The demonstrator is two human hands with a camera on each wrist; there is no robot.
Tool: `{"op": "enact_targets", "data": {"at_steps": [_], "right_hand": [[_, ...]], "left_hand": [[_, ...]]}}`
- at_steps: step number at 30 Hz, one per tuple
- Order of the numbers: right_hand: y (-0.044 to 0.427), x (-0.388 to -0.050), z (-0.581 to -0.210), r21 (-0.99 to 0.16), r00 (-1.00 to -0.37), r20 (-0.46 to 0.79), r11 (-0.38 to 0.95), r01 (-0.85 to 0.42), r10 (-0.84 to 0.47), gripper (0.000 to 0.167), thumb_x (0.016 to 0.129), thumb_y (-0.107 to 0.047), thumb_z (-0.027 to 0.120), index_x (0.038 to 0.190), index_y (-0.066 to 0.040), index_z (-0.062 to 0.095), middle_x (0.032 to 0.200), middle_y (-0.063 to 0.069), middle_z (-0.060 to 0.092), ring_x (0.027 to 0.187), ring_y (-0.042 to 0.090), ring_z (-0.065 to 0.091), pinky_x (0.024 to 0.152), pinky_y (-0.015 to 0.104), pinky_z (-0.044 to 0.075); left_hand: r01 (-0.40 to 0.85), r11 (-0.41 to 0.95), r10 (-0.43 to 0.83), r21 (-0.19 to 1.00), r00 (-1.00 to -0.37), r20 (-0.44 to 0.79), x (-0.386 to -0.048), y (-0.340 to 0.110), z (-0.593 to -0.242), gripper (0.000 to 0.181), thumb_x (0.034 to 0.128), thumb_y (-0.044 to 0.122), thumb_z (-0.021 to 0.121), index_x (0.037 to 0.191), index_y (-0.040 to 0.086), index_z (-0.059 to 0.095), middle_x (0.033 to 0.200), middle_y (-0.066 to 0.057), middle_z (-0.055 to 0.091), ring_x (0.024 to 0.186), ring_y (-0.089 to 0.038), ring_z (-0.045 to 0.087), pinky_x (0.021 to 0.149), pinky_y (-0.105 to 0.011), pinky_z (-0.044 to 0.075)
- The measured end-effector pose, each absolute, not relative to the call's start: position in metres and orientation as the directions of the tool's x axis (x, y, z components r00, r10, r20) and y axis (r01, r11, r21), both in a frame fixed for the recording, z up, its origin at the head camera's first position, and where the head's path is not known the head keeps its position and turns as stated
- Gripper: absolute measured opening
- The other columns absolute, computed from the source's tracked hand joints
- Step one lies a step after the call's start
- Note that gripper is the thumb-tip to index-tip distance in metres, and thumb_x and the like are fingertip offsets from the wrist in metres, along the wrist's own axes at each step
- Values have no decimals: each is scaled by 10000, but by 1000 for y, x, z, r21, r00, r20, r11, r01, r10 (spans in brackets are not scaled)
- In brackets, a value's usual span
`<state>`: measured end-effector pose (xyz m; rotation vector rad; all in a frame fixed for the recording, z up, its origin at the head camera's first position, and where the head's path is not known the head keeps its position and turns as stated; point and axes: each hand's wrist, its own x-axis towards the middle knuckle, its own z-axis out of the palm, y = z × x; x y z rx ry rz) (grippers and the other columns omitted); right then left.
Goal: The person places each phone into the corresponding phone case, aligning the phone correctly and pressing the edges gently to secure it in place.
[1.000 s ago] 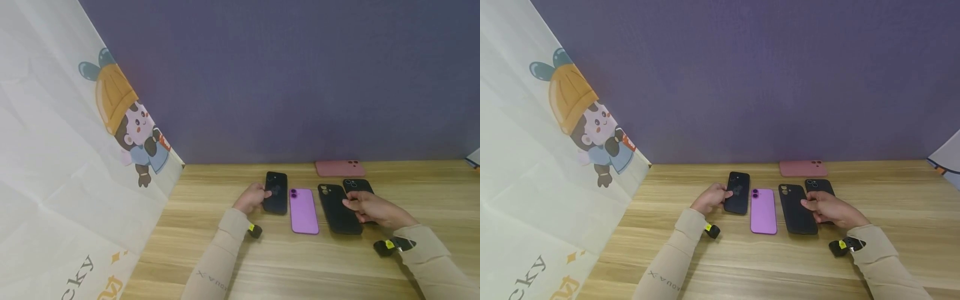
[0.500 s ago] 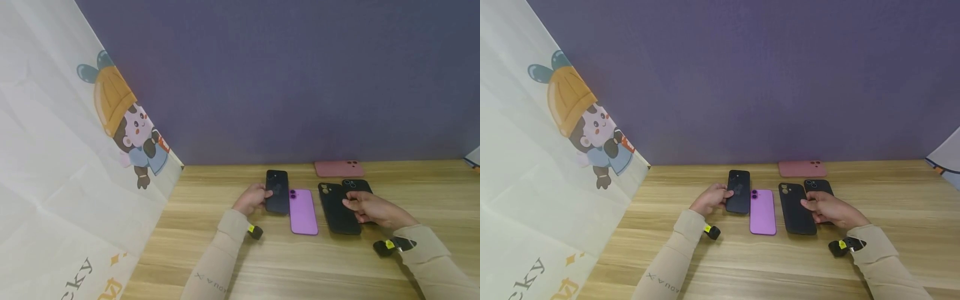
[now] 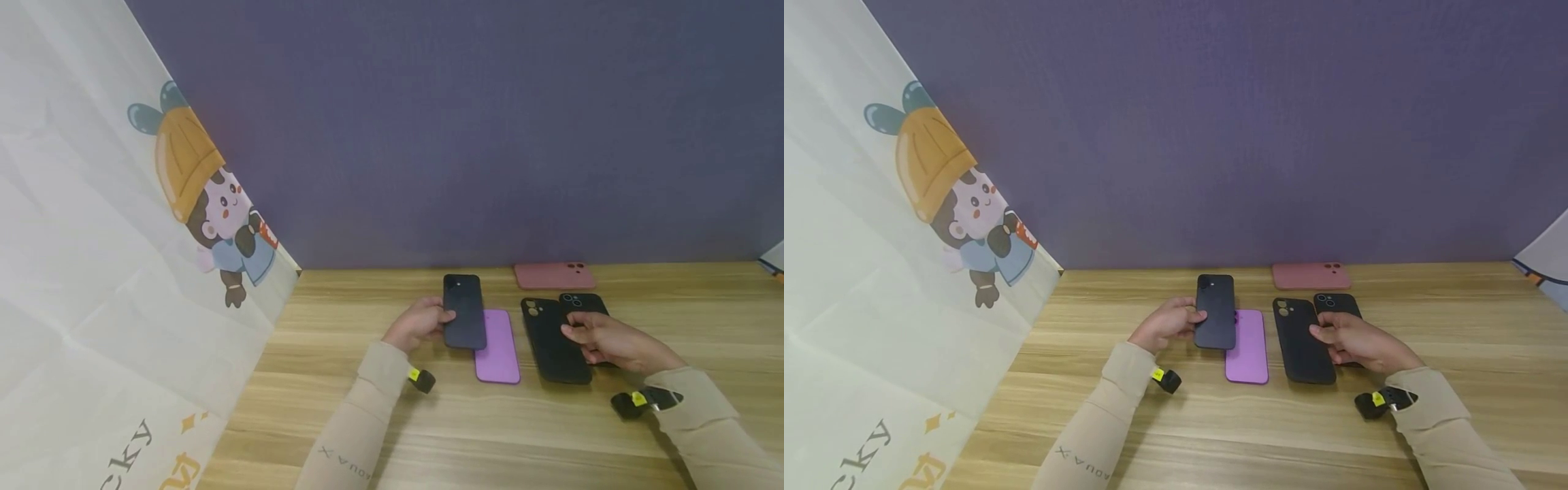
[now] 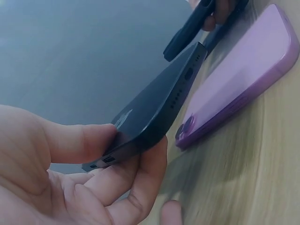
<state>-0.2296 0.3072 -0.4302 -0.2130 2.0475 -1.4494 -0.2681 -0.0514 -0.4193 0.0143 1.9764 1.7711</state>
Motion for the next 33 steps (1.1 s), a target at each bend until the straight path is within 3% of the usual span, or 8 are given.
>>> {"op": "enact_targets", "data": {"at_steps": [3,10,14,16,18,20,23,33], "right_hand": [[308,-229,-431,-899,-802,-387,380,218,-455,887,1112,-307,427,1518,126,-231,1046,103,429,602,109,376,614,306,399],[308,-230,-433,-906,-807,-379,359,225,-452,889,1111,-301,429,1521,101,-250,1413,275,211,618,128,346,616,311,374],[308,-231,-432,-905,-806,-376,367,214,-458,890,1113,-304,422,1515,99,-263,1064,135,448,616,121,352,626,303,374],[307,-231,-430,-908,-804,-369,366,204,-466,882,1115,-307,415,1519,113,-247,824,8,371,612,118,351,629,301,370],[305,-231,-428,-917,-808,-346,353,184,-477,733,1116,-298,413,1522,147,-5,732,-44,256,600,119,347,613,309,360],[303,-230,-427,-926,-815,-322,339,165,-482,498,1115,-287,416,1362,87,200,750,-38,271,596,127,347,599,323,347],[300,-230,-426,-935,-828,-290,328,137,-480,304,1114,-270,422,1079,-39,228,778,-14,295,587,140,369,579,348,336],[296,-228,-423,-941,-856,-247,323,100,-454,307,1111,-266,433,1122,-18,252,800,-1,368,600,144,442,578,385,333]], "left_hand": [[-298,157,333,942,-882,-334,-268,-50,-420,87,985,31,598,1064,19,633,1014,-120,734,840,-162,690,854,-354,606],[-247,207,368,947,-877,-309,-265,-44,-425,222,973,80,628,1185,19,654,1063,-136,749,870,-162,695,1065,-437,488],[-225,231,376,947,-877,-300,-263,-42,-429,270,961,117,649,1223,53,661,1062,-116,756,908,-172,708,1138,-485,395],[-217,222,385,951,-876,-290,-263,-40,-431,266,961,107,646,1219,45,663,1062,-126,756,906,-173,711,1125,-467,412],[-211,213,393,954,-876,-282,-262,-39,-431,250,963,94,638,1205,33,663,1064,-137,755,898,-169,713,1087,-431,448],[-212,207,399,955,-873,-280,-261,-38,-431,238,965,87,632,1194,29,665,1068,-143,756,890,-160,711,1066,-407,457],[-214,205,408,955,-868,-282,-259,-37,-429,232,969,84,626,1191,33,667,1077,-148,758,889,-156,710,1073,-413,452],[-210,199,425,957,-862,-278,-257,-35,-428,209,976,87,621,1174,46,671,1086,-146,762,882,-145,704,1073,-411,435]]}}
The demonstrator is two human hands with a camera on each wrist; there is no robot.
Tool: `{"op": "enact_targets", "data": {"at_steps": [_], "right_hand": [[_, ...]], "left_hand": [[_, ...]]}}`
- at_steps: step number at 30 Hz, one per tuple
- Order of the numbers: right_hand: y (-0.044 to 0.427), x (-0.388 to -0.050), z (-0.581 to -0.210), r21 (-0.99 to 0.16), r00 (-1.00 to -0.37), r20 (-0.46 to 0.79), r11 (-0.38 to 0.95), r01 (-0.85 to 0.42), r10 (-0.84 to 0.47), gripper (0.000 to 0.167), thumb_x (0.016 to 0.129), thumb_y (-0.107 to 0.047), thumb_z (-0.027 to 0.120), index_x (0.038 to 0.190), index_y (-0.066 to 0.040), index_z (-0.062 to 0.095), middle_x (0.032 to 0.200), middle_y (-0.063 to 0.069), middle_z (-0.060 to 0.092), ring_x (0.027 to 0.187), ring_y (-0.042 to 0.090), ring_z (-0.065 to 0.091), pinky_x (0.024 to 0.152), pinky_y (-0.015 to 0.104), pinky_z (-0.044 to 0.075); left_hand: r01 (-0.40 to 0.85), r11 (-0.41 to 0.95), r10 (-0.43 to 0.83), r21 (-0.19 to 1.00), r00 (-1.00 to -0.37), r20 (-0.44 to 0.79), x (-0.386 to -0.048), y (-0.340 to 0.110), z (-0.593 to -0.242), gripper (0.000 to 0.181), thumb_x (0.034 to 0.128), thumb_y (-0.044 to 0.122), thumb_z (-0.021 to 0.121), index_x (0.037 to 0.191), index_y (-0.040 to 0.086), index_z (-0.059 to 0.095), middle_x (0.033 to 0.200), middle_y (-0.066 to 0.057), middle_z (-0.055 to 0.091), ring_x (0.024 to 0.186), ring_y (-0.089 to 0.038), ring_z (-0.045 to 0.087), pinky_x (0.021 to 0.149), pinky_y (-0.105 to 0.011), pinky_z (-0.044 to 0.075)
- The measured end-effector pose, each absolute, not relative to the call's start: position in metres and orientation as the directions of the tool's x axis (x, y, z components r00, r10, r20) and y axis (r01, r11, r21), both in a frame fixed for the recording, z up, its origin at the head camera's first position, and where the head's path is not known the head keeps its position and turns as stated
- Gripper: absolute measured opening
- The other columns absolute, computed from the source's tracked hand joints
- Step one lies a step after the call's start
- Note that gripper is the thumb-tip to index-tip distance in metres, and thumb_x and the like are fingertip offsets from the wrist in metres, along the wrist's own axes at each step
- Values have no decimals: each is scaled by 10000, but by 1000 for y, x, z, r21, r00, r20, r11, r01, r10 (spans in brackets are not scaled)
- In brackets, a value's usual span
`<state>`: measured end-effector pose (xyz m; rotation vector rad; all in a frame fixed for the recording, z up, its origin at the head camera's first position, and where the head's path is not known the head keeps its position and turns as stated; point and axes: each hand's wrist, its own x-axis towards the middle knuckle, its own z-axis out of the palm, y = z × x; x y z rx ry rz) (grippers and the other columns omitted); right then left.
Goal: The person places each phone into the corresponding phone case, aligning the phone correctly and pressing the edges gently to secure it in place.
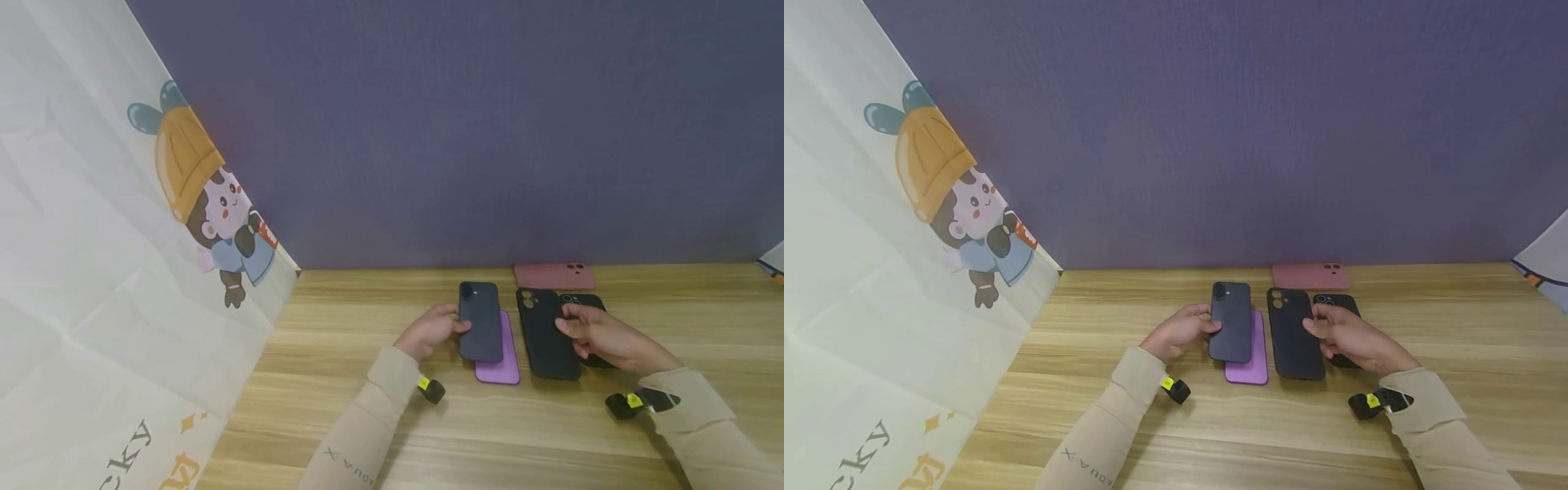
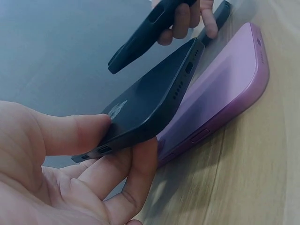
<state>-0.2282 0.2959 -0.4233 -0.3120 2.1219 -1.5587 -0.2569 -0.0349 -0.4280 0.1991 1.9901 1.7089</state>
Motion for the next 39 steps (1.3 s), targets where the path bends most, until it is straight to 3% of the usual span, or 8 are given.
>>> {"op": "enact_targets", "data": {"at_steps": [9,14,19,25,39], "right_hand": [[294,-227,-423,-942,-867,-244,319,106,-434,484,1115,-276,420,1342,66,162,766,-43,383,613,134,455,604,334,385],[295,-226,-423,-950,-870,-220,298,90,-440,320,1113,-264,428,1180,-6,250,750,-50,381,601,139,455,582,363,368],[295,-227,-424,-955,-870,-202,286,74,-450,272,1113,-253,427,1074,-38,266,753,-45,371,598,145,462,572,402,343],[293,-227,-423,-950,-873,-218,298,89,-436,285,1115,-261,423,1120,-27,260,754,-36,372,604,157,461,581,404,344],[289,-225,-419,-941,-885,-239,320,109,-400,351,1114,-280,423,1199,-4,222,785,-15,349,633,147,456,610,356,407]], "left_hand": [[-231,199,429,952,-853,-296,-259,-33,-427,226,979,94,621,1194,52,678,1088,-134,760,905,-152,705,1100,-418,427],[-233,206,424,950,-854,-302,-259,-31,-425,217,974,107,630,1178,56,684,1067,-126,762,895,-154,700,1104,-414,415],[-231,204,427,951,-854,-299,-260,-31,-426,205,970,109,632,1161,57,686,1035,-142,769,859,-149,700,1068,-380,426],[-236,204,423,950,-854,-303,-259,-31,-425,206,969,116,635,1162,66,685,1022,-130,769,859,-147,696,1069,-380,415],[-237,202,410,950,-861,-302,-256,-33,-422,237,973,125,625,1195,71,684,1045,-111,767,887,-149,700,1173,-525,330]]}}
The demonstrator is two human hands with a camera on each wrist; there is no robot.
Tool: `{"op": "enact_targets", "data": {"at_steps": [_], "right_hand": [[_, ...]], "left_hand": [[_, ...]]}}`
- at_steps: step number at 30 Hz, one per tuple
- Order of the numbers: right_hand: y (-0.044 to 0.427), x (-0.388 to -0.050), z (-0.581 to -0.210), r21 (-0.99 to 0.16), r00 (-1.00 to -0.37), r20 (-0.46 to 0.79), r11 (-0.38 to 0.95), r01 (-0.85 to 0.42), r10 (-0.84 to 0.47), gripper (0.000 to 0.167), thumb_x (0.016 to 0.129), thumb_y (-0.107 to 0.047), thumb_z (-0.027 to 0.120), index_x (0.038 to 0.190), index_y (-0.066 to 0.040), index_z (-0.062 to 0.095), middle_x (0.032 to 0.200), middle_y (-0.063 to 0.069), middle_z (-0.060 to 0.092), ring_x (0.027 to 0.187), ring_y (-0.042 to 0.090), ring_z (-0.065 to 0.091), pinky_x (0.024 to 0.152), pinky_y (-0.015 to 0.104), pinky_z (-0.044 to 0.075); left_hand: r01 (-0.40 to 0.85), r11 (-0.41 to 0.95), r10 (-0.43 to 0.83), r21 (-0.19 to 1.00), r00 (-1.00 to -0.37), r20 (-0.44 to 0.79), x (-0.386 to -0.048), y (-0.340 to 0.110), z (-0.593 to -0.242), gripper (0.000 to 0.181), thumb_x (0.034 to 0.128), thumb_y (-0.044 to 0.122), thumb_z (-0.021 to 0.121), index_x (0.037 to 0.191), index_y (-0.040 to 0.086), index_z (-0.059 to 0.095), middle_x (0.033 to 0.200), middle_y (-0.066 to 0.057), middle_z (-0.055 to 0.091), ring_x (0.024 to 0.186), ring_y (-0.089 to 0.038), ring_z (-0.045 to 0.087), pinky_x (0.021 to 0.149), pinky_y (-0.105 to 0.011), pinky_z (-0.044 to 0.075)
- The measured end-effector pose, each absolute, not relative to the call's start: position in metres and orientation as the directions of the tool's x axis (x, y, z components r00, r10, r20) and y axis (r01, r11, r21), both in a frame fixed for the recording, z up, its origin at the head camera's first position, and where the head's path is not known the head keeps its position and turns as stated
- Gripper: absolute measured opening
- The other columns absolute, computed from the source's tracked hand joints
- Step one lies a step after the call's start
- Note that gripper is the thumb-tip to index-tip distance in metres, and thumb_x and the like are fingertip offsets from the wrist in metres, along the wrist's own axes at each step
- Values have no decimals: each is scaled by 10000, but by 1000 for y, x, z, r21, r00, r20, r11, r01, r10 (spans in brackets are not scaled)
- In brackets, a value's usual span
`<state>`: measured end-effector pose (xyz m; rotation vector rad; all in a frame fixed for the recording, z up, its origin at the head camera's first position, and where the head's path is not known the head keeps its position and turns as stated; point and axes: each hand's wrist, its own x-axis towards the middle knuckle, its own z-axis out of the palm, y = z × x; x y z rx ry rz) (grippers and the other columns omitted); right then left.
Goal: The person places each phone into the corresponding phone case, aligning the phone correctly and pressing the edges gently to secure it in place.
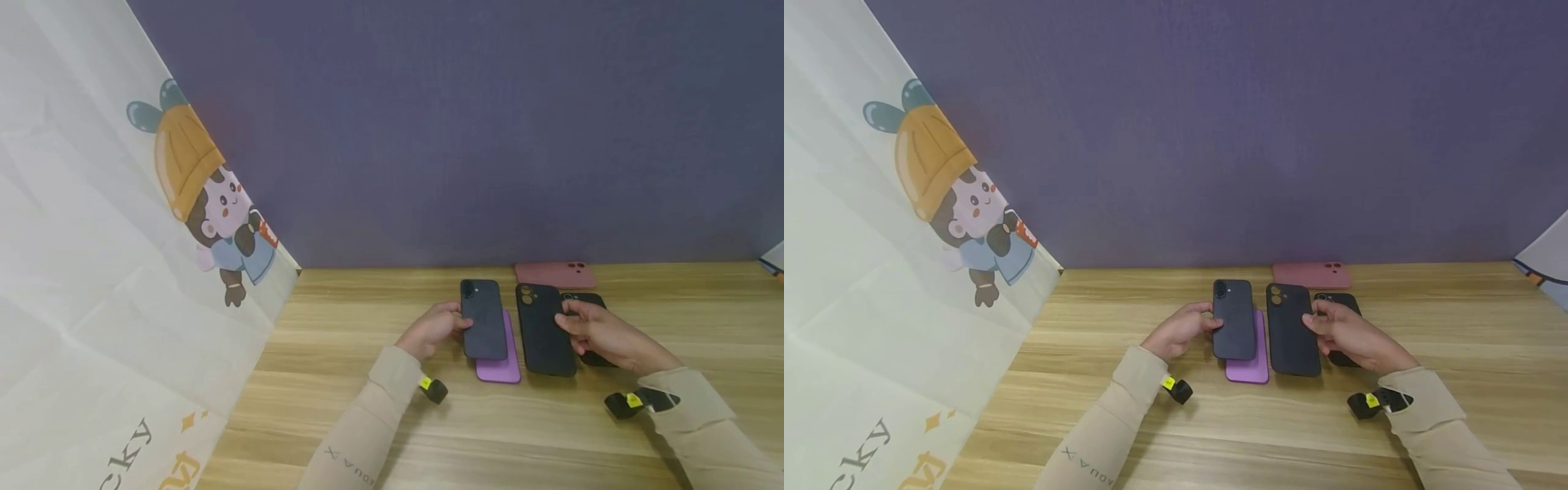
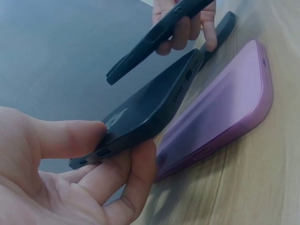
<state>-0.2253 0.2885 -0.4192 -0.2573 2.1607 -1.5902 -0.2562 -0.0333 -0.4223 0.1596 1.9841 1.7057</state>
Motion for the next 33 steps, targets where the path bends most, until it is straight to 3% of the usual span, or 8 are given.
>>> {"op": "enact_targets", "data": {"at_steps": [5,9,19,22,25,27,33], "right_hand": [[289,-225,-419,-946,-888,-222,308,97,-402,303,1112,-274,430,1132,-35,246,777,-20,352,621,153,454,597,374,394],[287,-223,-418,-952,-890,-201,296,79,-408,281,1112,-261,432,1081,-46,252,765,-24,353,605,160,453,583,396,377],[283,-221,-415,-957,-894,-174,284,55,-413,285,1113,-256,428,1052,-45,246,764,-15,342,589,169,453,571,413,369],[282,-221,-414,-959,-895,-169,280,52,-412,281,1113,-249,427,1045,-45,246,757,-19,341,583,171,453,564,419,361],[281,-220,-414,-959,-898,-166,280,51,-408,282,1112,-246,431,1038,-44,249,755,-16,341,581,174,452,560,416,362],[280,-220,-413,-958,-899,-165,282,49,-406,283,1111,-248,434,1040,-43,253,756,-15,340,580,176,452,558,410,363],[279,-219,-413,-959,-897,-162,280,45,-410,281,1110,-245,436,1045,-38,257,757,-16,340,578,176,455,557,417,355]], "left_hand": [[-239,197,413,951,-859,-301,-257,-32,-422,262,970,118,623,1221,69,679,1047,-126,768,869,-144,703,1138,-469,380],[-240,202,406,949,-862,-305,-256,-32,-422,255,965,124,629,1209,73,682,1036,-120,768,885,-153,703,1151,-491,358],[-233,176,421,956,-860,-287,-254,-28,-422,249,966,110,622,1206,68,673,1032,-115,769,903,-158,707,1131,-447,404],[-233,191,412,954,-863,-293,-253,-27,-422,261,972,127,624,1225,76,662,1117,-129,746,1070,-233,681,1198,-519,324],[-233,199,387,952,-874,-295,-251,-26,-422,333,963,144,648,1288,73,634,1319,-128,653,1322,-310,549,1241,-585,238],[-232,196,390,953,-873,-292,-250,-25,-422,348,962,147,651,1300,65,628,1358,-138,625,1363,-332,507,1243,-587,230],[-209,164,439,964,-860,-261,-250,-22,-420,250,975,124,624,1215,70,673,1148,-78,706,1086,-203,635,1193,-516,334]]}}
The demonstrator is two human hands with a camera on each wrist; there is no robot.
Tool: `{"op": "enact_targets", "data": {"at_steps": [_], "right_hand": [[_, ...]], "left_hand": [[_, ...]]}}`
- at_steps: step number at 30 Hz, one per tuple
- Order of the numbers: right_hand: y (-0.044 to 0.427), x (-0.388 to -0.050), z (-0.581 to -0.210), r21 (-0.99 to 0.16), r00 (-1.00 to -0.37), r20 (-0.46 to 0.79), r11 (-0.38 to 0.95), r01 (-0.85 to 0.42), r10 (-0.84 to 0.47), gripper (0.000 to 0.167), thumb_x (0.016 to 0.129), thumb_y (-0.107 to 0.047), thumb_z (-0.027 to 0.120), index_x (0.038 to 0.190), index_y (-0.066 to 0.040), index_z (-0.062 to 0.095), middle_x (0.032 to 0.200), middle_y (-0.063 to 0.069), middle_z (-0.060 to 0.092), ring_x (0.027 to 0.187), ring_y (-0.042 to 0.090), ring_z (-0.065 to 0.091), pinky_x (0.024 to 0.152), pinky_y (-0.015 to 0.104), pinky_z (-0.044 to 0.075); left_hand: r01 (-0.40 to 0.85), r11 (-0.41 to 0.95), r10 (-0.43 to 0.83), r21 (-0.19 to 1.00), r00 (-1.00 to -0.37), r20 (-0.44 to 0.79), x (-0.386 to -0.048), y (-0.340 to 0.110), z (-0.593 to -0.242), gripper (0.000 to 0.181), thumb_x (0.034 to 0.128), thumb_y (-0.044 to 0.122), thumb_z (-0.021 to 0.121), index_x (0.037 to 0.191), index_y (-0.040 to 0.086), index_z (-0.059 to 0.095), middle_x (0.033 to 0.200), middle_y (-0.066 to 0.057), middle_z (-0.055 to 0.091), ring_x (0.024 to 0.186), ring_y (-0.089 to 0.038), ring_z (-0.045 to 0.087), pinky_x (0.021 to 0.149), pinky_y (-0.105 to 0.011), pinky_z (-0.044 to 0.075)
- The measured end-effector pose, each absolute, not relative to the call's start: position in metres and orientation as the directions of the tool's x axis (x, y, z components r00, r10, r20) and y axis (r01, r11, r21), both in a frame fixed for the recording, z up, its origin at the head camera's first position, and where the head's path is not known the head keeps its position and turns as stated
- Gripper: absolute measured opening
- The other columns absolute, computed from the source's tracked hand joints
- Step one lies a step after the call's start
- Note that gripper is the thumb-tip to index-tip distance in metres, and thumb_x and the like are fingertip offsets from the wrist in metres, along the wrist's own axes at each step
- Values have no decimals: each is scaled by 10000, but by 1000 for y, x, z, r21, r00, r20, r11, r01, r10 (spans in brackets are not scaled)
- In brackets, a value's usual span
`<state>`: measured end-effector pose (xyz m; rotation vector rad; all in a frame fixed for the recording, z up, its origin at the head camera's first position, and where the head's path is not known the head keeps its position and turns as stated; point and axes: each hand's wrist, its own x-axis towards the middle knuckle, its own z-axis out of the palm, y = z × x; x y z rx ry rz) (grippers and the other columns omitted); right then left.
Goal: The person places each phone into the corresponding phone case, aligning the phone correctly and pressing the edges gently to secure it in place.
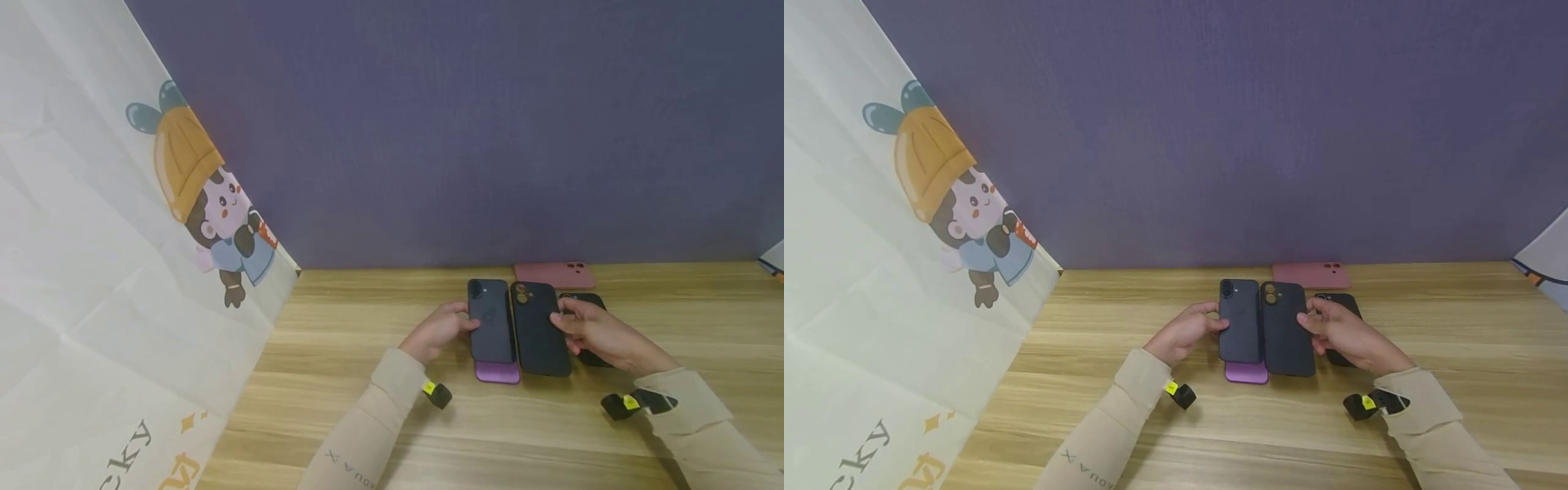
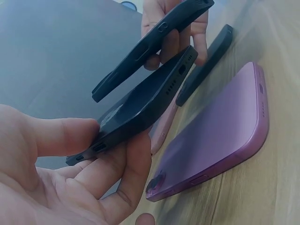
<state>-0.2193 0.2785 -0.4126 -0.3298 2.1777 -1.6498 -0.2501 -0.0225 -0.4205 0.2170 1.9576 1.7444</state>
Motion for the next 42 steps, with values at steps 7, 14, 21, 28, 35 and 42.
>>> {"op": "enact_targets", "data": {"at_steps": [7,14,21,28,35,42], "right_hand": [[277,-219,-412,-964,-894,-145,262,32,-425,272,1110,-230,436,1032,-37,262,754,-25,351,570,169,455,552,426,357],[277,-218,-413,-968,-890,-123,249,11,-438,270,1110,-226,437,1023,-35,267,747,-34,357,563,170,461,552,445,325],[277,-219,-415,-972,-880,-114,234,3,-461,257,1113,-216,425,1024,-34,267,744,-40,352,563,163,461,559,456,299],[279,-220,-415,-968,-885,-133,252,18,-446,265,1113,-226,427,1035,-36,259,745,-29,351,572,172,467,560,439,326],[279,-220,-414,-962,-886,-159,270,40,-436,282,1113,-257,426,1045,-46,253,757,-13,345,593,173,466,571,424,345],[277,-219,-415,-971,-883,-141,239,34,-448,269,1113,-233,425,1026,-41,258,754,-35,338,584,153,470,582,456,273]], "left_hand": [[-197,173,424,965,-869,-253,-248,-21,-419,238,967,145,640,1193,82,675,1196,-57,661,1176,-215,565,1209,-580,271],[-206,163,435,965,-863,-258,-246,-20,-418,306,961,137,646,1258,65,647,1152,-86,697,1043,-170,630,1174,-496,360],[-198,141,483,970,-841,-243,-245,-19,-417,290,972,115,617,1252,55,657,1095,-142,756,887,-130,687,1069,-387,454],[-200,120,492,972,-839,-234,-243,-17,-418,298,974,89,608,1263,35,653,1139,-189,744,891,-145,691,1055,-396,477],[-195,106,502,975,-836,-222,-242,-14,-418,273,971,70,607,1233,16,658,1132,-188,736,859,-132,682,977,-351,522],[-205,115,512,972,-826,-235,-241,-12,-419,285,984,74,599,1261,39,654,1145,-159,734,884,-131,707,962,-329,545]]}}
